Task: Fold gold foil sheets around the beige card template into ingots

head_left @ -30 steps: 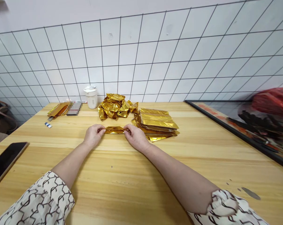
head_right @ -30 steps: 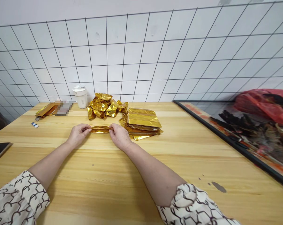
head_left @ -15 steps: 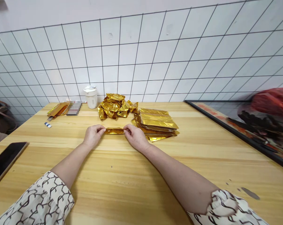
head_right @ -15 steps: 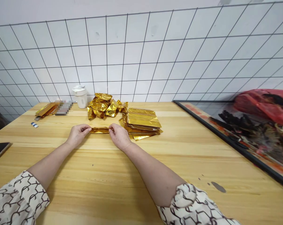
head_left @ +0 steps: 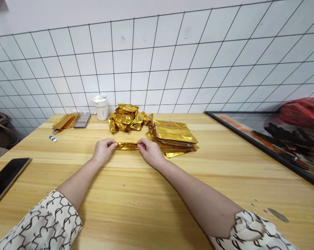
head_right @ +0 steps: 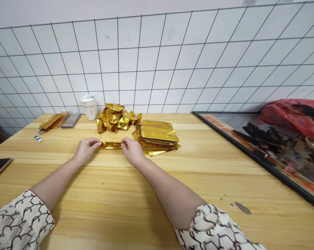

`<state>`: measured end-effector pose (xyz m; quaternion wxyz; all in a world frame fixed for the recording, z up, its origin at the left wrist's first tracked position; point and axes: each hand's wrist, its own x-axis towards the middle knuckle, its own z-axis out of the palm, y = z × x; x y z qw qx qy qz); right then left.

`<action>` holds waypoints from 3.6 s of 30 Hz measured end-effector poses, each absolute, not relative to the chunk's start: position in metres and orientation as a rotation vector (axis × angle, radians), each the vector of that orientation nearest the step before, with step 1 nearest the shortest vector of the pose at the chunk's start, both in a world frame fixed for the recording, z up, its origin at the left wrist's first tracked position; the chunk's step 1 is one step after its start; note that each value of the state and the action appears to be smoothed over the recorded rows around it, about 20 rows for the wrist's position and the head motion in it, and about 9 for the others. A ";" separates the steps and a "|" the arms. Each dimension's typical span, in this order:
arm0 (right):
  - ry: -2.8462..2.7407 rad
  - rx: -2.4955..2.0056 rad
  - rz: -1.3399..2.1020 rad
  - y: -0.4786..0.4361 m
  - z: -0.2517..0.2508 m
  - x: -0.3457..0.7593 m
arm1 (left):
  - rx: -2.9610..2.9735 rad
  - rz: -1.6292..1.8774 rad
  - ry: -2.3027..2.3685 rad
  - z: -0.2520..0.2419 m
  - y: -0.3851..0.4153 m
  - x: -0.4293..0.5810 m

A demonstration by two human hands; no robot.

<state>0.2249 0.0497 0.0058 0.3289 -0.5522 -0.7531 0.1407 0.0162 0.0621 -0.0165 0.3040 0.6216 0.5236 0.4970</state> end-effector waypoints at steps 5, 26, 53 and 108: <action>-1.954 -1.473 0.392 0.050 0.007 0.224 | 1.625 1.312 1.377 -0.015 0.061 0.016; -1.949 -1.488 0.412 0.048 0.008 0.223 | 1.672 1.279 1.399 -0.016 0.060 0.017; -1.889 -1.318 0.580 0.045 0.003 0.218 | 1.635 1.294 1.402 -0.015 0.057 0.022; -1.873 -1.205 0.653 0.044 0.001 0.217 | 1.567 1.413 1.290 -0.014 0.055 0.026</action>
